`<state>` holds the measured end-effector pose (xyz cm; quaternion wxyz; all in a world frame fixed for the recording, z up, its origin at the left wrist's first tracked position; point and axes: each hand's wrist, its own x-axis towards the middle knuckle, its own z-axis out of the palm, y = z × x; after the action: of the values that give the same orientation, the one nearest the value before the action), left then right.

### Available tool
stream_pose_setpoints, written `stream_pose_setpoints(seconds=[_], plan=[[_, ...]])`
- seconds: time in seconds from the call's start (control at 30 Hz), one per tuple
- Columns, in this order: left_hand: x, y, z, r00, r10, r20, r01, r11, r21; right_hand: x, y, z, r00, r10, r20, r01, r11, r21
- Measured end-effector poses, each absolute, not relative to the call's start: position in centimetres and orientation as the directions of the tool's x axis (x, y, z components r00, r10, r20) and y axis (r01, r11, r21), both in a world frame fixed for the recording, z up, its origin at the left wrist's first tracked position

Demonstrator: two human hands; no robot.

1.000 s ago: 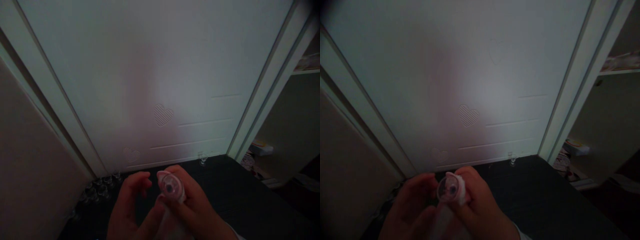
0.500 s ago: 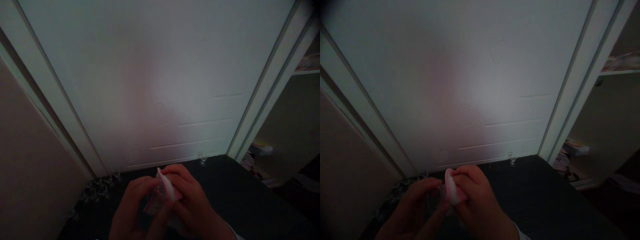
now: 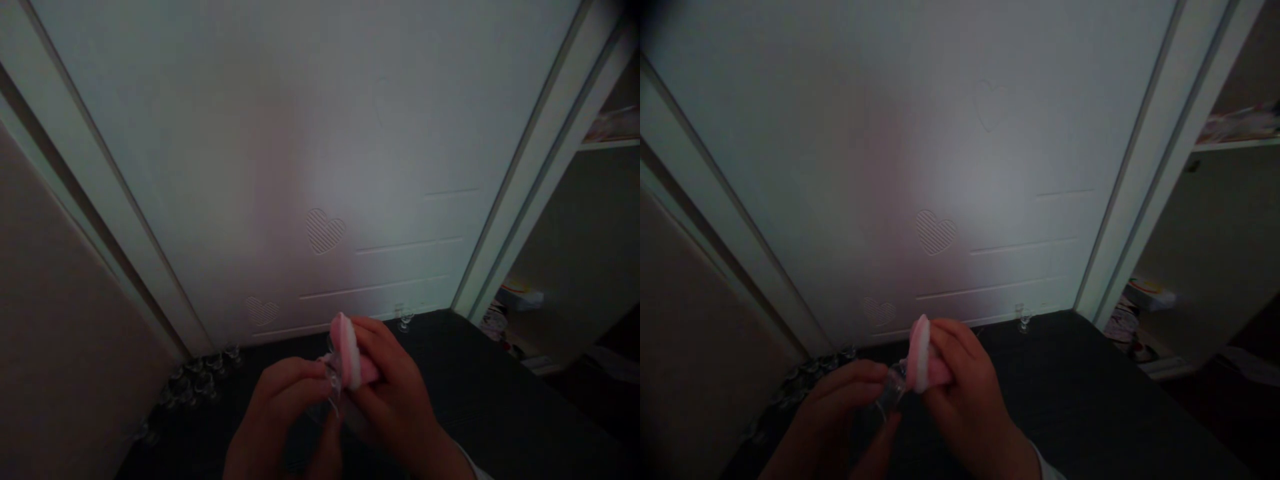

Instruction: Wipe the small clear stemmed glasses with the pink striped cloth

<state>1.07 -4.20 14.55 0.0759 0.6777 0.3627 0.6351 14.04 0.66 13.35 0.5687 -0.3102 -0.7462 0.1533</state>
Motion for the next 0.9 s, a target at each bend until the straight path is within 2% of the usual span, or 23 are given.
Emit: stream_pose_setpoints(seconds=[0.1,0.33,0.47,0.53,0.67,0.77,0.9], plan=[[1.3,-4.1,14.4,-0.117,0.57,0.814,0.388,-0.728,0.565,14.1,0.4,13.6,-0.162,0.655,0.738,0.246,0.751,-0.613],[1.1,-3.9,14.1,-0.062,0.511,0.857,0.434,-0.76,0.484,14.3,-0.1,14.1,-0.149,0.752,0.642,0.061,0.655,-0.753],[0.1,-3.8,14.3,0.116,0.475,0.872,0.46,-0.804,0.376,14.4,0.1,13.9,-0.214,0.821,0.529,-0.025,0.537,-0.844],[-0.3,-3.8,14.3,0.15,0.47,0.87,0.462,-0.811,0.359,14.5,0.2,13.8,-0.249,0.844,0.474,-0.066,0.474,-0.878],[-0.2,-3.8,13.9,0.071,0.51,0.858,0.439,-0.788,0.432,14.6,0.3,13.5,-0.255,0.864,0.434,-0.157,0.406,-0.9],[0.2,-3.9,13.7,-0.033,0.519,0.854,0.398,-0.777,0.488,14.9,0.4,13.3,-0.189,0.883,0.43,-0.218,0.389,-0.895],[0.5,-4.1,13.8,-0.151,0.494,0.856,0.319,-0.795,0.516,15.4,0.6,12.9,-0.138,0.919,0.37,-0.22,0.336,-0.916]])
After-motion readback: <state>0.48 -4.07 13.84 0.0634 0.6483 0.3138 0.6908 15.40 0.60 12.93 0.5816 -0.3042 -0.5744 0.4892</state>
